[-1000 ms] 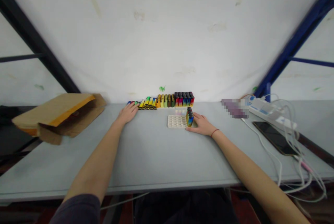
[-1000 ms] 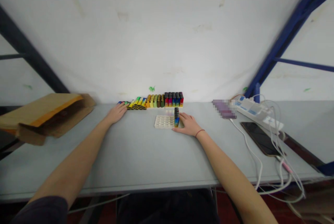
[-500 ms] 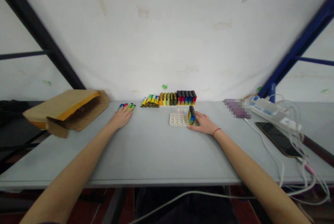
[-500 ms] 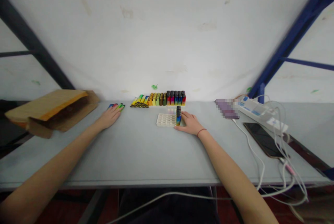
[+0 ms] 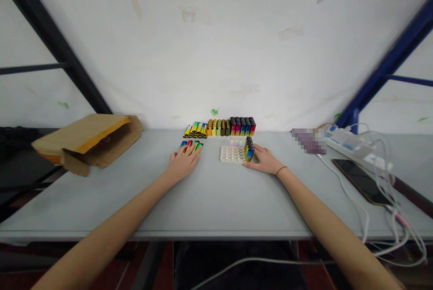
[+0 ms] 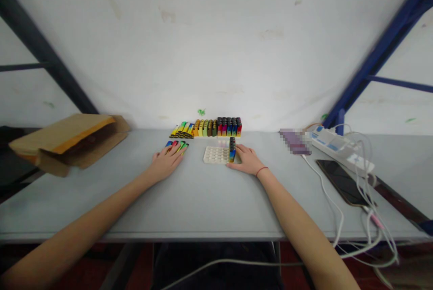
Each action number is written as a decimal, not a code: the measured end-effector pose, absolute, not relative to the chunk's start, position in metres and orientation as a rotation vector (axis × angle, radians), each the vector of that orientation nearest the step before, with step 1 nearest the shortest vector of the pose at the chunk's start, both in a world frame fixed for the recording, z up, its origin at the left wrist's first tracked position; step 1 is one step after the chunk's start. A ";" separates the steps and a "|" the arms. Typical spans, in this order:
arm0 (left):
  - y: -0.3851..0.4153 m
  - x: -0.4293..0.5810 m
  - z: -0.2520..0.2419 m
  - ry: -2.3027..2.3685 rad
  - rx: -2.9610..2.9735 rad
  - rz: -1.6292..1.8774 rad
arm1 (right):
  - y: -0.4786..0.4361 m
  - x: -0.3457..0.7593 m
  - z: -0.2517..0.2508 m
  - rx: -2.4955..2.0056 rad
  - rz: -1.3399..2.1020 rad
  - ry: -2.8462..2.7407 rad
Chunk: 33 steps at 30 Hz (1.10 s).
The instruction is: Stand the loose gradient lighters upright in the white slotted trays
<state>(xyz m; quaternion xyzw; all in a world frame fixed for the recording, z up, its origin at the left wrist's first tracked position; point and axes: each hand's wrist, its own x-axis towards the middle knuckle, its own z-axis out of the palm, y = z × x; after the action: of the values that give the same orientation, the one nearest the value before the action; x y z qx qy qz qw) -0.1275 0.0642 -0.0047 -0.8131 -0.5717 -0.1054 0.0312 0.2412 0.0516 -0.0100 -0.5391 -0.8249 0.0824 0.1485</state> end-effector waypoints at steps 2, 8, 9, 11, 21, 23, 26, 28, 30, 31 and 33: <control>0.066 -0.116 0.000 -1.791 -2.467 -0.326 | 0.051 0.240 -0.009 -1.555 0.242 -2.375; 0.075 -0.097 0.009 -1.776 -2.331 -0.418 | 0.050 0.239 -0.007 -1.560 0.248 -2.369; 0.075 -0.095 0.011 -1.778 -2.310 -0.429 | 0.050 0.239 -0.007 -1.562 0.249 -2.368; 0.074 -0.092 0.015 -1.776 -2.303 -0.411 | 0.050 0.238 -0.007 -1.569 0.246 -2.367; 0.062 -0.070 0.020 -1.729 -2.433 -0.409 | 0.048 0.237 -0.005 -1.582 0.240 -2.372; 0.066 -0.066 0.019 -1.762 -2.493 -0.520 | 0.049 0.237 -0.006 -1.568 0.236 -2.366; 0.072 -0.056 0.024 -1.923 -2.576 -1.044 | 0.050 0.238 -0.007 -1.543 0.230 -2.365; 0.074 -0.044 0.034 -2.177 -2.578 -1.617 | 0.051 0.238 -0.008 -1.541 0.229 -2.367; 0.071 -0.028 0.046 -2.541 -2.497 -2.236 | 0.050 0.237 -0.007 -1.544 0.229 -2.366; 0.068 -0.020 0.052 -2.681 -2.444 -2.515 | 0.050 0.237 -0.007 -1.542 0.229 -2.365; 0.061 -0.005 0.062 -2.796 -2.349 -2.902 | 0.049 0.236 -0.006 -1.541 0.230 -2.364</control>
<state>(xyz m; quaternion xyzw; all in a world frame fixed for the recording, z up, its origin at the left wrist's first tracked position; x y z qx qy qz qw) -0.0051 0.0609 0.0622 -0.3644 -0.4338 -0.4503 -0.6901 0.2362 0.0494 -0.0057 -0.5378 -0.8249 0.0802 0.1546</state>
